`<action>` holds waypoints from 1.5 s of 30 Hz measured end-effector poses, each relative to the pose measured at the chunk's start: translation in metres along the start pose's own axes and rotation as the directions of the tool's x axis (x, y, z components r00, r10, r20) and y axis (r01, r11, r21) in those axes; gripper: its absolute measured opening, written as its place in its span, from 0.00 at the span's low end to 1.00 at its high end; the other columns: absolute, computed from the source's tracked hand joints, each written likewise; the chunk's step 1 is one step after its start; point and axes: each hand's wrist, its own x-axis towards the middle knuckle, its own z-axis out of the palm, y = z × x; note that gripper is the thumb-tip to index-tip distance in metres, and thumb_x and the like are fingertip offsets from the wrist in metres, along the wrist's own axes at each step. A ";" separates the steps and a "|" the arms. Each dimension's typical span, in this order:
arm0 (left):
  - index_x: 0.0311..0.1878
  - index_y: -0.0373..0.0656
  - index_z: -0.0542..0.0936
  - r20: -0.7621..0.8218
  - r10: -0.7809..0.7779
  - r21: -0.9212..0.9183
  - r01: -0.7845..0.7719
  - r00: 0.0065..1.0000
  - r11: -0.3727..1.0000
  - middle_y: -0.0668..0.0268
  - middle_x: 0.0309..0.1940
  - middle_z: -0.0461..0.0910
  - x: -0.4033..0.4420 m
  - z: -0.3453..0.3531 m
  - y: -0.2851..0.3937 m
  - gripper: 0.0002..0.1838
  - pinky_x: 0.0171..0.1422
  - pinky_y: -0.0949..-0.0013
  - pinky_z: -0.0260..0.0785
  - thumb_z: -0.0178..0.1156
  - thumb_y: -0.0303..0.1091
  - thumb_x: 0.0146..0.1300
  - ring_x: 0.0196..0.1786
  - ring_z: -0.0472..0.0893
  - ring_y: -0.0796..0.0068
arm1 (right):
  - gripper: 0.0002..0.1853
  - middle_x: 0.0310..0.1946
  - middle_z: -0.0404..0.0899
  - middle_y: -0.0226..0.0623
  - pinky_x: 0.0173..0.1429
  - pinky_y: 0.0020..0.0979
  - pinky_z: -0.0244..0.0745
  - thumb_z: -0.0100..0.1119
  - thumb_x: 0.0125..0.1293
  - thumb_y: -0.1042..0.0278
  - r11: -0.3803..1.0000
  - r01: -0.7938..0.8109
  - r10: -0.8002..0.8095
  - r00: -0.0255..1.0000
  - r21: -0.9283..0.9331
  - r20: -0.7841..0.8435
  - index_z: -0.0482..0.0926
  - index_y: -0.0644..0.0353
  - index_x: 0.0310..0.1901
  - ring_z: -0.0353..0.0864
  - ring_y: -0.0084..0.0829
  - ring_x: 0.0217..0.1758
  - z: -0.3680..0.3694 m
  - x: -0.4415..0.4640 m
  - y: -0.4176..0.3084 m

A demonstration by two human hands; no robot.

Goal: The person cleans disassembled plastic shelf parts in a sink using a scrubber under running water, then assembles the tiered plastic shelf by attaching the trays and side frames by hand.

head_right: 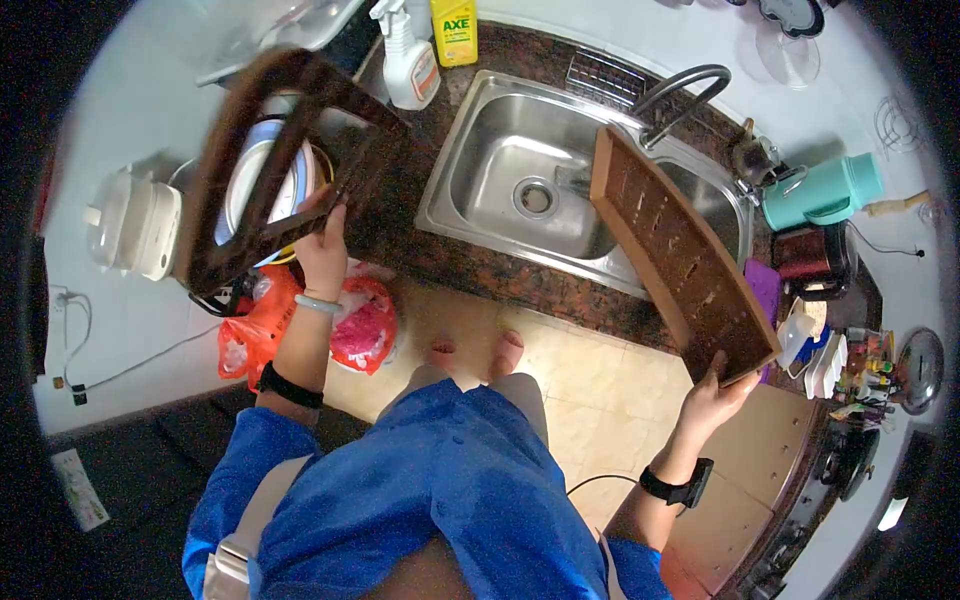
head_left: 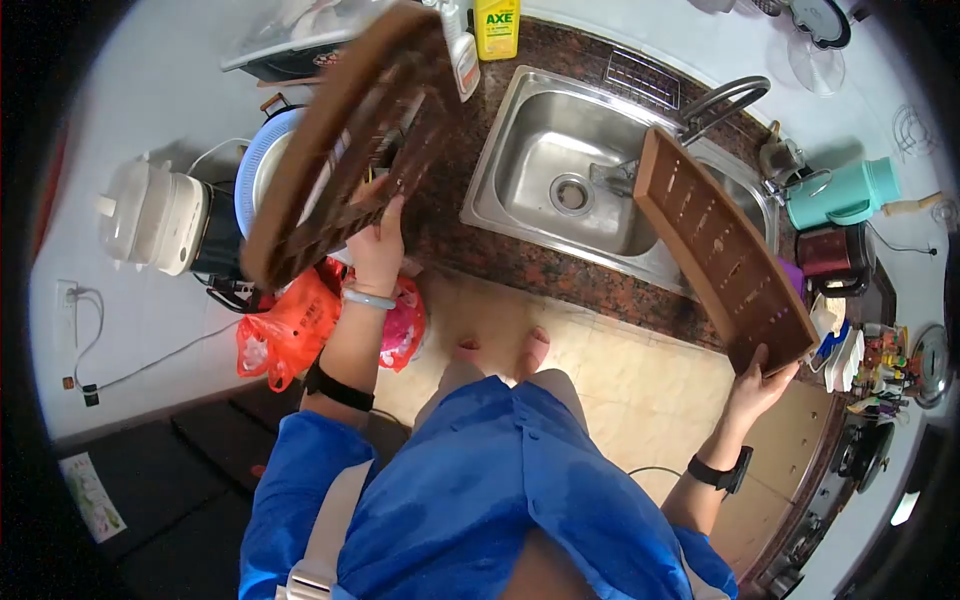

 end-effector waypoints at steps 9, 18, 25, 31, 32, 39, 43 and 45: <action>0.52 0.34 0.75 0.104 0.049 0.134 -0.063 0.993 0.989 0.46 0.40 0.80 0.009 -0.005 -0.002 0.19 0.49 0.57 0.69 0.63 0.30 0.58 0.43 0.78 0.45 | 0.16 0.45 0.77 0.45 0.54 0.35 0.70 0.59 0.62 0.78 0.992 -0.122 0.123 0.992 -0.018 0.019 0.70 0.66 0.51 0.76 0.37 0.47 -0.025 -0.013 -0.005; 0.48 0.34 0.73 0.126 -0.237 -0.207 0.259 0.963 0.943 0.61 0.38 0.81 0.032 -0.018 0.014 0.09 0.53 0.68 0.71 0.55 0.25 0.66 0.42 0.81 0.68 | 0.15 0.47 0.78 0.37 0.55 0.31 0.70 0.58 0.62 0.81 0.657 -0.521 0.452 0.851 0.545 0.268 0.72 0.65 0.51 0.77 0.30 0.46 0.011 -0.032 -0.002; 0.51 0.36 0.69 0.151 -0.425 -0.613 0.422 0.892 0.668 0.62 0.35 0.78 0.033 -0.031 0.014 0.11 0.49 0.65 0.75 0.54 0.24 0.67 0.39 0.80 0.69 | 0.16 0.44 0.80 0.38 0.50 0.31 0.75 0.58 0.61 0.83 0.284 -0.839 0.492 0.542 0.464 0.681 0.74 0.63 0.51 0.79 0.30 0.44 0.051 -0.064 -0.003; 0.49 0.37 0.70 0.135 -0.423 -0.626 0.409 0.896 0.665 0.62 0.36 0.77 0.027 -0.032 0.030 0.10 0.52 0.59 0.75 0.55 0.25 0.67 0.39 0.80 0.66 | 0.19 0.46 0.80 0.38 0.51 0.32 0.75 0.57 0.62 0.83 0.215 -0.870 0.469 0.491 0.444 0.734 0.72 0.62 0.55 0.80 0.31 0.45 0.063 -0.066 -0.005; 0.49 0.37 0.70 0.124 -0.424 -0.627 0.402 0.897 0.668 0.62 0.36 0.77 0.026 -0.031 0.032 0.10 0.52 0.59 0.75 0.55 0.25 0.67 0.39 0.80 0.66 | 0.19 0.46 0.80 0.38 0.51 0.32 0.75 0.57 0.62 0.83 0.218 -0.870 0.460 0.492 0.443 0.740 0.72 0.62 0.55 0.80 0.31 0.45 0.066 -0.067 -0.005; 0.52 0.34 0.69 0.125 -0.400 -0.602 0.390 0.908 0.697 0.61 0.38 0.78 0.018 -0.018 0.047 0.13 0.51 0.62 0.75 0.55 0.23 0.66 0.39 0.80 0.68 | 0.19 0.47 0.80 0.37 0.51 0.31 0.75 0.57 0.62 0.83 0.236 -0.871 0.444 0.491 0.431 0.750 0.72 0.60 0.55 0.79 0.31 0.46 0.080 -0.076 0.011; 0.54 0.34 0.68 0.112 -0.352 -0.493 0.359 0.929 0.792 0.63 0.35 0.79 0.016 -0.011 0.047 0.15 0.46 0.71 0.71 0.56 0.23 0.66 0.39 0.79 0.74 | 0.19 0.47 0.80 0.37 0.51 0.31 0.75 0.57 0.62 0.83 0.247 -0.879 0.485 0.477 0.408 0.733 0.72 0.61 0.54 0.79 0.30 0.45 0.081 -0.074 0.005; 0.52 0.34 0.69 0.112 -0.346 -0.457 0.358 0.932 0.814 0.63 0.35 0.79 0.016 -0.008 0.049 0.14 0.46 0.72 0.71 0.57 0.24 0.65 0.39 0.79 0.75 | 0.16 0.43 0.80 0.34 0.45 0.30 0.76 0.56 0.62 0.83 0.265 -0.885 0.473 0.466 0.384 0.748 0.73 0.60 0.51 0.79 0.28 0.41 0.082 -0.074 0.018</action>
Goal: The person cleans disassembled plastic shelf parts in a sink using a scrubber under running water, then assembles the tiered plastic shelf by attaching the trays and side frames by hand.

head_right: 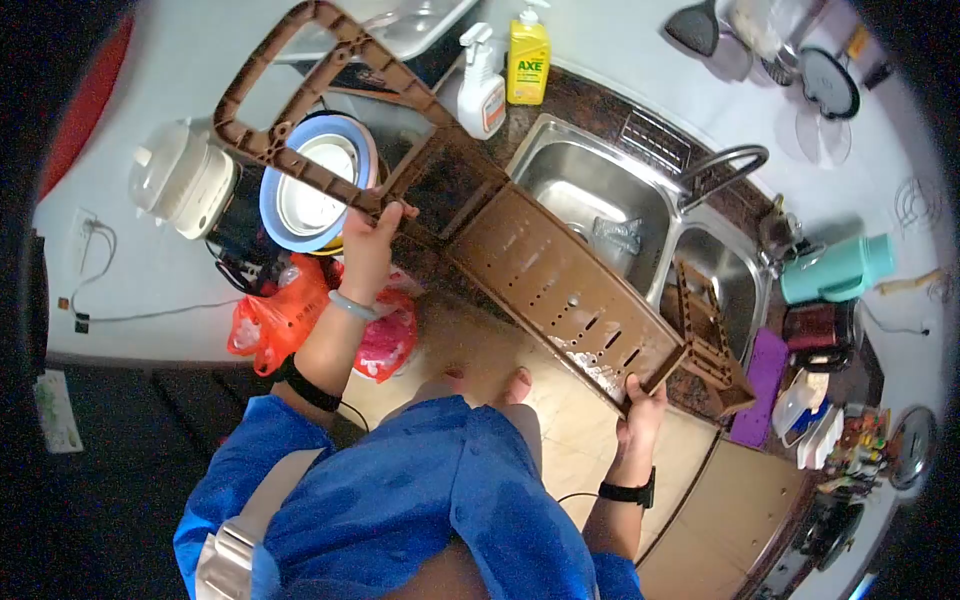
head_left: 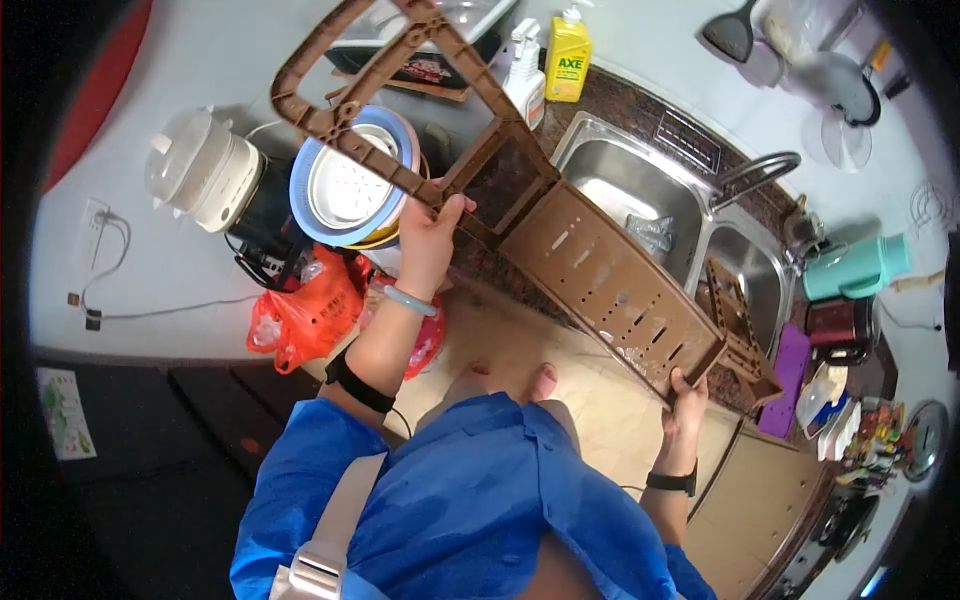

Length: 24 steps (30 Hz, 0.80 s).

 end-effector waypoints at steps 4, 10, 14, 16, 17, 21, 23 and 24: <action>0.48 0.35 0.74 -0.019 0.036 0.117 -0.034 0.999 0.993 0.65 0.35 0.80 -0.001 0.002 -0.016 0.12 0.47 0.72 0.70 0.61 0.26 0.62 0.40 0.79 0.75 | 0.15 0.39 0.80 0.33 0.42 0.30 0.77 0.56 0.62 0.82 0.998 0.050 -0.052 0.998 -0.040 -0.033 0.74 0.58 0.50 0.80 0.28 0.39 0.001 0.000 -0.003; 0.50 0.37 0.75 0.021 0.169 0.282 -0.168 0.985 0.945 0.57 0.37 0.83 -0.001 0.011 -0.007 0.15 0.42 0.68 0.72 0.63 0.27 0.60 0.38 0.82 0.67 | 0.20 0.45 0.79 0.33 0.48 0.28 0.74 0.57 0.61 0.83 0.994 0.064 -0.063 0.998 -0.089 0.023 0.73 0.59 0.55 0.78 0.28 0.43 -0.001 0.000 -0.008; 0.50 0.37 0.74 0.024 0.214 0.323 -0.210 0.977 0.923 0.56 0.35 0.82 -0.005 0.020 0.004 0.15 0.41 0.67 0.72 0.63 0.28 0.60 0.36 0.82 0.65 | 0.21 0.46 0.79 0.34 0.48 0.32 0.76 0.56 0.61 0.84 0.998 0.041 -0.039 0.997 -0.042 0.064 0.72 0.58 0.56 0.79 0.30 0.45 -0.011 0.007 0.000; 0.49 0.37 0.75 0.054 0.163 0.385 -0.171 0.985 0.907 0.61 0.36 0.82 -0.010 0.023 0.015 0.14 0.48 0.68 0.71 0.63 0.28 0.60 0.40 0.80 0.70 | 0.22 0.47 0.79 0.35 0.48 0.36 0.78 0.55 0.61 0.84 1.000 0.011 -0.011 0.999 -0.001 0.051 0.72 0.56 0.56 0.79 0.33 0.46 -0.005 0.003 -0.003; 0.49 0.37 0.75 0.049 0.164 0.385 -0.170 0.985 0.907 0.61 0.36 0.82 -0.010 0.022 0.014 0.14 0.48 0.68 0.71 0.63 0.28 0.60 0.40 0.80 0.70 | 0.22 0.47 0.79 0.35 0.48 0.36 0.78 0.55 0.61 0.84 1.000 0.012 -0.012 0.998 -0.005 0.056 0.72 0.56 0.56 0.79 0.33 0.46 -0.008 0.006 -0.001; 0.49 0.39 0.75 0.070 0.165 0.366 -0.179 0.984 0.913 0.56 0.35 0.82 -0.010 0.023 0.010 0.14 0.42 0.66 0.71 0.62 0.28 0.60 0.36 0.80 0.63 | 0.22 0.48 0.78 0.35 0.51 0.38 0.78 0.55 0.61 0.84 0.993 0.080 -0.076 0.995 -0.082 0.058 0.71 0.56 0.57 0.79 0.35 0.48 -0.019 0.013 0.002; 0.49 0.39 0.74 0.064 0.232 0.357 -0.239 0.971 0.903 0.54 0.32 0.81 -0.010 0.023 0.009 0.14 0.37 0.65 0.71 0.61 0.28 0.61 0.31 0.80 0.58 | 0.22 0.48 0.77 0.36 0.52 0.39 0.77 0.54 0.61 0.84 0.992 0.099 -0.094 0.993 -0.073 0.067 0.71 0.56 0.57 0.79 0.36 0.48 -0.019 0.012 0.000; 0.49 0.39 0.74 0.063 0.206 0.354 -0.215 0.976 0.910 0.53 0.32 0.81 -0.009 0.023 0.009 0.14 0.37 0.65 0.71 0.61 0.28 0.60 0.31 0.80 0.57 | 0.22 0.49 0.77 0.36 0.53 0.40 0.77 0.54 0.62 0.84 0.994 0.092 -0.088 0.993 -0.056 0.073 0.71 0.56 0.57 0.78 0.36 0.49 -0.019 0.011 -0.001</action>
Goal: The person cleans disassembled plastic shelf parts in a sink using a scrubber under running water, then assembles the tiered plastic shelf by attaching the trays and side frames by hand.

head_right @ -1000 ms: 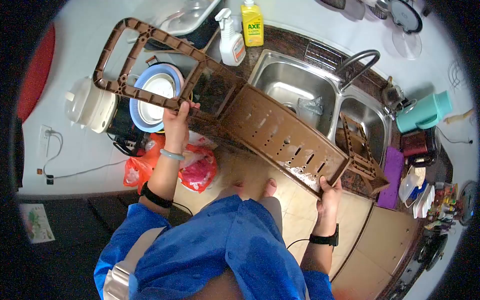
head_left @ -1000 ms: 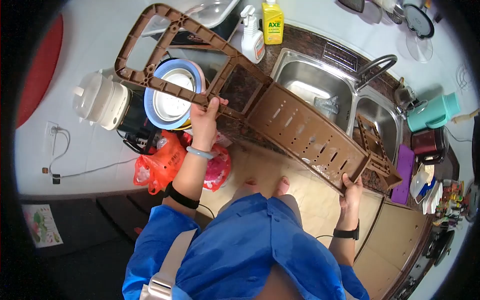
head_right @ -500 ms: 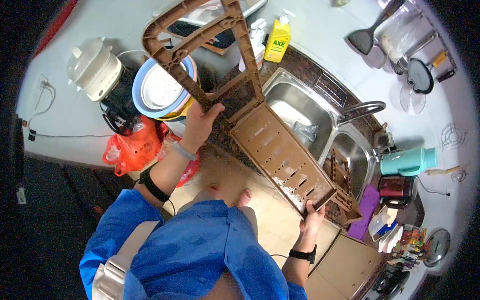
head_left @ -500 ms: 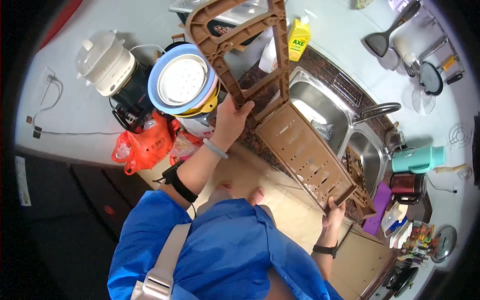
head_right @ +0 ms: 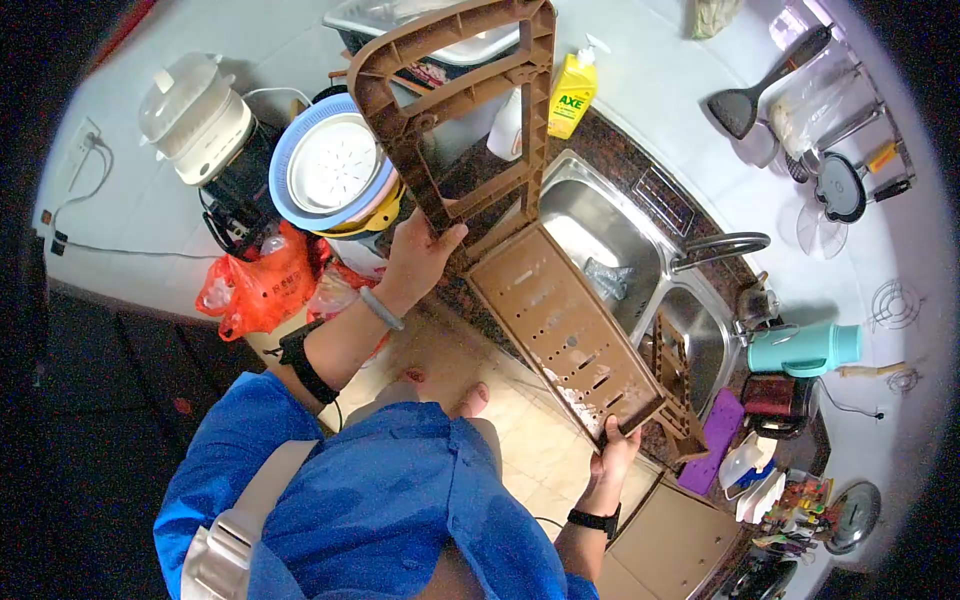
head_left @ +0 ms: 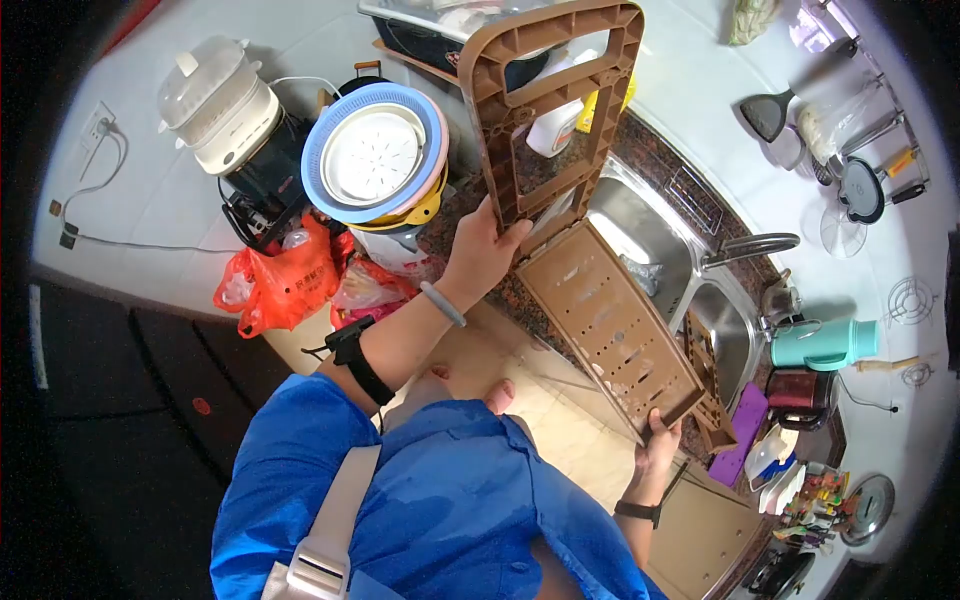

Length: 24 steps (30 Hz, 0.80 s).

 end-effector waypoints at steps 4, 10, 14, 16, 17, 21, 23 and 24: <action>0.49 0.37 0.75 0.044 -0.107 -0.005 0.107 0.993 0.994 0.57 0.37 0.83 -0.001 -0.003 -0.004 0.15 0.47 0.66 0.72 0.62 0.30 0.61 0.41 0.82 0.68 | 0.23 0.50 0.77 0.36 0.54 0.43 0.76 0.54 0.62 0.84 1.000 -0.006 0.006 1.000 -0.003 0.005 0.69 0.56 0.59 0.78 0.37 0.50 0.006 -0.005 -0.009; 0.50 0.37 0.74 0.014 -0.088 -0.026 0.088 0.996 0.996 0.62 0.37 0.82 0.003 -0.004 0.002 0.15 0.47 0.70 0.71 0.63 0.29 0.61 0.40 0.79 0.77 | 0.23 0.51 0.77 0.37 0.55 0.42 0.76 0.54 0.63 0.83 0.998 -0.049 0.049 0.999 0.027 -0.022 0.69 0.57 0.60 0.77 0.38 0.51 0.007 -0.009 -0.011; 0.50 0.37 0.74 -0.024 -0.068 -0.068 0.066 0.997 0.995 0.63 0.38 0.82 0.003 0.000 -0.004 0.15 0.47 0.72 0.71 0.63 0.28 0.61 0.41 0.78 0.79 | 0.23 0.51 0.77 0.38 0.55 0.41 0.76 0.54 0.63 0.83 1.000 -0.002 0.002 1.000 0.006 -0.005 0.69 0.58 0.60 0.78 0.38 0.51 0.003 -0.007 -0.006; 0.51 0.37 0.74 0.016 -0.108 -0.060 0.109 0.994 0.992 0.64 0.39 0.81 0.001 0.000 -0.005 0.15 0.47 0.72 0.71 0.62 0.28 0.62 0.41 0.78 0.79 | 0.23 0.50 0.77 0.38 0.54 0.41 0.76 0.53 0.63 0.84 0.999 -0.032 0.032 0.999 0.008 -0.009 0.69 0.58 0.59 0.78 0.37 0.50 0.001 -0.005 -0.002; 0.51 0.37 0.74 0.015 -0.107 -0.061 0.108 0.994 0.992 0.64 0.39 0.81 0.001 -0.001 -0.004 0.15 0.47 0.72 0.71 0.62 0.28 0.62 0.41 0.78 0.79 | 0.23 0.50 0.77 0.38 0.54 0.41 0.76 0.53 0.63 0.84 0.999 -0.031 0.031 0.999 0.008 -0.008 0.69 0.58 0.59 0.78 0.37 0.50 0.000 -0.005 -0.001; 0.49 0.38 0.74 -0.023 -0.036 -0.046 0.034 0.999 0.998 0.58 0.36 0.81 0.001 -0.001 -0.001 0.15 0.43 0.66 0.72 0.62 0.28 0.60 0.40 0.80 0.64 | 0.22 0.50 0.77 0.38 0.54 0.41 0.76 0.53 0.62 0.84 1.000 -0.009 0.009 1.000 0.009 -0.005 0.70 0.59 0.58 0.78 0.37 0.49 0.005 -0.011 -0.006; 0.48 0.38 0.73 -0.057 0.006 -0.050 -0.009 0.998 0.999 0.52 0.34 0.82 0.001 -0.002 -0.003 0.14 0.40 0.61 0.72 0.62 0.28 0.59 0.39 0.81 0.50 | 0.22 0.50 0.77 0.38 0.54 0.41 0.76 0.53 0.62 0.84 1.000 -0.010 0.010 1.000 0.023 0.004 0.70 0.59 0.58 0.78 0.38 0.49 0.005 -0.011 -0.007; 0.48 0.38 0.73 -0.059 -0.001 -0.037 -0.001 0.998 0.999 0.52 0.34 0.82 0.001 -0.003 -0.004 0.14 0.40 0.61 0.72 0.62 0.28 0.59 0.40 0.81 0.50 | 0.22 0.50 0.77 0.38 0.54 0.42 0.76 0.54 0.62 0.84 1.000 -0.005 0.005 1.000 0.003 0.009 0.70 0.58 0.58 0.78 0.38 0.50 0.003 -0.011 -0.007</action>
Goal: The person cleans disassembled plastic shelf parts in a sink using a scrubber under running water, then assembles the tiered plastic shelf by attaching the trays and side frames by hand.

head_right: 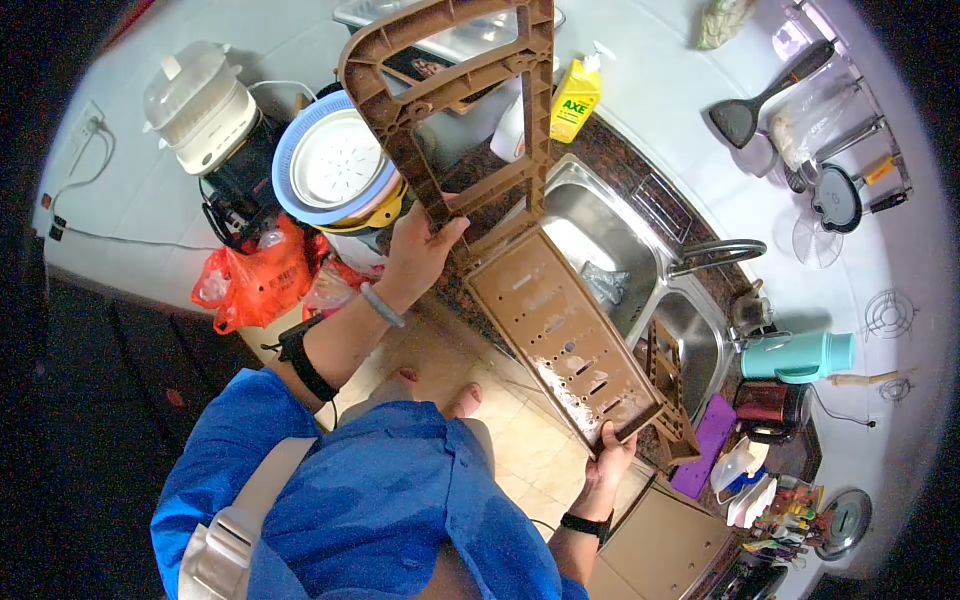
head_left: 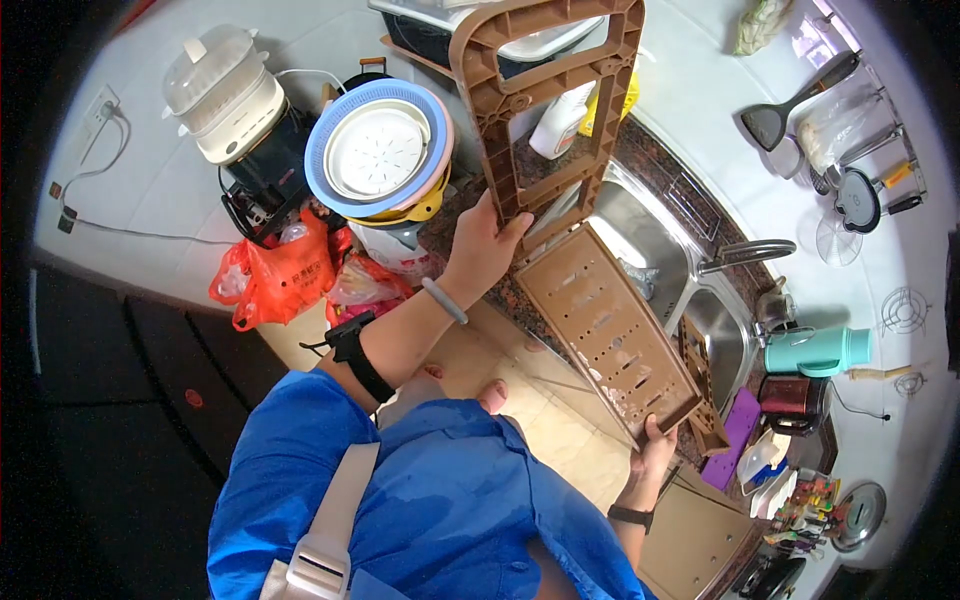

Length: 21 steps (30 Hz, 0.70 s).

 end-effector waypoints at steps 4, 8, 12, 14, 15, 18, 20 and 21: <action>0.49 0.38 0.73 0.013 -0.015 0.026 0.015 1.000 1.000 0.52 0.35 0.82 -0.002 -0.001 0.004 0.15 0.40 0.61 0.72 0.62 0.28 0.59 0.40 0.81 0.50 | 0.23 0.50 0.77 0.38 0.54 0.43 0.76 0.54 0.62 0.83 0.999 -0.003 0.002 1.000 0.035 0.023 0.70 0.58 0.59 0.78 0.38 0.50 -0.001 0.001 0.001; 0.50 0.39 0.73 0.009 -0.012 0.021 0.012 1.000 1.000 0.52 0.35 0.82 -0.003 -0.002 0.010 0.16 0.41 0.62 0.72 0.62 0.28 0.59 0.41 0.81 0.50 | 0.23 0.51 0.77 0.38 0.55 0.43 0.76 0.54 0.62 0.83 0.999 -0.012 0.011 1.000 0.042 0.029 0.69 0.57 0.59 0.77 0.38 0.51 0.002 0.000 -0.001; 0.49 0.39 0.74 0.001 -0.009 0.041 0.009 1.000 0.999 0.52 0.35 0.82 0.000 -0.006 0.013 0.15 0.41 0.62 0.73 0.62 0.28 0.59 0.41 0.82 0.51 | 0.23 0.53 0.75 0.38 0.57 0.43 0.75 0.52 0.63 0.84 0.998 -0.008 0.007 1.000 0.060 0.007 0.68 0.57 0.60 0.76 0.38 0.54 0.007 -0.006 -0.006; 0.49 0.38 0.74 -0.011 0.008 0.054 -0.007 1.000 0.998 0.52 0.35 0.82 0.001 -0.007 0.014 0.15 0.41 0.62 0.73 0.62 0.28 0.59 0.41 0.82 0.52 | 0.23 0.54 0.75 0.38 0.58 0.42 0.74 0.51 0.64 0.84 0.998 -0.032 0.031 0.999 0.058 0.019 0.68 0.57 0.61 0.76 0.38 0.55 0.005 -0.005 -0.006; 0.49 0.38 0.74 -0.017 0.010 0.033 -0.009 1.000 0.999 0.52 0.36 0.82 0.001 -0.007 0.014 0.15 0.41 0.62 0.73 0.62 0.28 0.59 0.41 0.82 0.52 | 0.23 0.54 0.75 0.38 0.58 0.42 0.74 0.51 0.64 0.85 0.998 -0.029 0.028 0.999 0.062 0.015 0.68 0.57 0.61 0.76 0.38 0.55 0.005 -0.004 -0.005; 0.49 0.38 0.74 -0.021 0.006 -0.011 -0.007 1.000 1.000 0.52 0.36 0.82 0.001 -0.006 0.012 0.15 0.41 0.63 0.73 0.62 0.28 0.59 0.42 0.82 0.53 | 0.23 0.54 0.75 0.37 0.58 0.41 0.74 0.51 0.64 0.85 0.998 -0.024 0.023 1.000 0.061 0.015 0.68 0.57 0.61 0.76 0.37 0.55 0.006 -0.003 -0.004; 0.49 0.38 0.74 -0.020 0.001 -0.033 -0.002 1.000 0.999 0.52 0.36 0.82 0.000 -0.006 0.013 0.15 0.42 0.63 0.73 0.62 0.28 0.59 0.42 0.82 0.53 | 0.23 0.54 0.75 0.37 0.58 0.41 0.74 0.51 0.64 0.84 0.998 -0.022 0.021 1.000 0.055 0.020 0.69 0.57 0.60 0.76 0.37 0.55 0.007 -0.002 -0.005; 0.49 0.38 0.74 -0.014 0.005 -0.029 -0.005 1.000 1.000 0.52 0.37 0.82 0.001 -0.007 0.015 0.15 0.42 0.63 0.73 0.62 0.27 0.59 0.42 0.82 0.53 | 0.23 0.54 0.75 0.36 0.58 0.41 0.74 0.51 0.64 0.84 0.998 -0.023 0.022 1.000 0.054 0.016 0.69 0.57 0.60 0.76 0.37 0.55 0.007 -0.002 -0.004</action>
